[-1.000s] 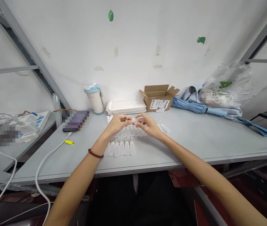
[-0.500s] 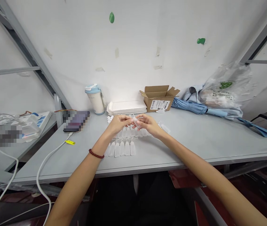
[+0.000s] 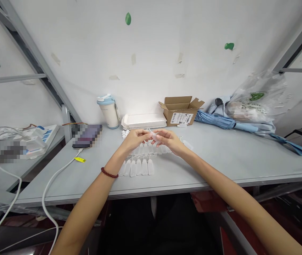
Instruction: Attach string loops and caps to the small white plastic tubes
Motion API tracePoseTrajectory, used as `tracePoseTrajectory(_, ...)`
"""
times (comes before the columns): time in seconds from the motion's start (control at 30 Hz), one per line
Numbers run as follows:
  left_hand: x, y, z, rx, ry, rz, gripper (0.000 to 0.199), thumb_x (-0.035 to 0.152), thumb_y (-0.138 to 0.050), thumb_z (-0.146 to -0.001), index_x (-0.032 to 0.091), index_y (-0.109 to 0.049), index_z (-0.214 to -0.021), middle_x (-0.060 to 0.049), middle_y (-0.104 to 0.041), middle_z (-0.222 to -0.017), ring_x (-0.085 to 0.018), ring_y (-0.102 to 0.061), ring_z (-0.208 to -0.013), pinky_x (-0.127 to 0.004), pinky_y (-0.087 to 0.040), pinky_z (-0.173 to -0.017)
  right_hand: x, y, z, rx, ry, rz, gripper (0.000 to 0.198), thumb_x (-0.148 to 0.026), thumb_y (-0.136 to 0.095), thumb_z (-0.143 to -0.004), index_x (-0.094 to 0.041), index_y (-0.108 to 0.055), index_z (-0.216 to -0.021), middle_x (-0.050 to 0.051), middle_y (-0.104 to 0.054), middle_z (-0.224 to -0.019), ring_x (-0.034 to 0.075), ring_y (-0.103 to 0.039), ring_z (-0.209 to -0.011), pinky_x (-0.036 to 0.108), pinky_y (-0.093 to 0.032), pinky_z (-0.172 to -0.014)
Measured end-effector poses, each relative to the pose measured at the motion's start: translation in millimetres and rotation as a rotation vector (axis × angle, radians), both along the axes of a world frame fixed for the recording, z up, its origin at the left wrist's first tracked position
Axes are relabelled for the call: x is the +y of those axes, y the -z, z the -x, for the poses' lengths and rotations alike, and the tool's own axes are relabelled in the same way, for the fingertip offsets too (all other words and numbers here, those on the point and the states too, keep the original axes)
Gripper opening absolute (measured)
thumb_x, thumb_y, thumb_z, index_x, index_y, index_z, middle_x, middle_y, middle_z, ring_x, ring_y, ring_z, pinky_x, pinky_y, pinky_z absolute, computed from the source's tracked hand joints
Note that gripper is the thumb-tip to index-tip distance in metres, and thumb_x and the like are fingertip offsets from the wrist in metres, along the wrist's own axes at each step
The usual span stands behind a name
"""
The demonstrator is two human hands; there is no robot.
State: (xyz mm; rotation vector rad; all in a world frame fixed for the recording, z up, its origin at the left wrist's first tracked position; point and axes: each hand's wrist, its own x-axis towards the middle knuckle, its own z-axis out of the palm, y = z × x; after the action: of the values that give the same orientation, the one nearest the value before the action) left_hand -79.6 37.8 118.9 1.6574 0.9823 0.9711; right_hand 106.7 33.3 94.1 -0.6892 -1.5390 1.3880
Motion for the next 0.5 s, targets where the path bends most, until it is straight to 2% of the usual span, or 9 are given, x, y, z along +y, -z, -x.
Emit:
tracePoseTrajectory(0.23,-1.2,-1.6,-1.7,0.022,-0.012,-0.013,0.03,0.046,-0.068,-0.07,0.016,-0.07,-0.077,-0.002,-0.066,-0.071,-0.011,-0.052,-0.063,-0.025,-0.041,-0.062,0.7,1.4,-1.4,0.021,-0.026,0.02,0.033,-0.04,-0.065,-0.077,-0.02,-0.065,-0.102,0.004,-0.068,-0.088,0.014,-0.063,-0.072,0.027,-0.049,-0.063)
tracePoseTrajectory(0.4,-1.6,-2.0,-2.7,0.064,-0.061,-0.033,0.029,0.043,-0.067,-0.07,0.014,-0.069,-0.072,-0.002,-0.064,-0.066,-0.012,-0.052,-0.062,-0.025,-0.041,-0.06,-1.9,-0.7,0.6,-0.088,-0.012,-0.001,0.033,-0.041,-0.063,-0.079,-0.019,-0.062,-0.104,0.005,-0.069,-0.09,0.016,-0.066,-0.078,0.028,-0.049,-0.067)
tracePoseTrajectory(0.5,-3.2,-2.3,-5.0,0.096,-0.092,-0.054,0.025,0.039,-0.066,-0.07,0.014,-0.069,-0.07,-0.002,-0.063,-0.062,-0.011,-0.052,-0.06,-0.024,-0.04,-0.058,-2.6,0.7,3.0,-0.177,0.062,-0.058,0.035,-0.04,-0.064,-0.077,-0.018,-0.06,-0.104,0.006,-0.07,-0.089,0.017,-0.066,-0.079,0.027,-0.049,-0.064)
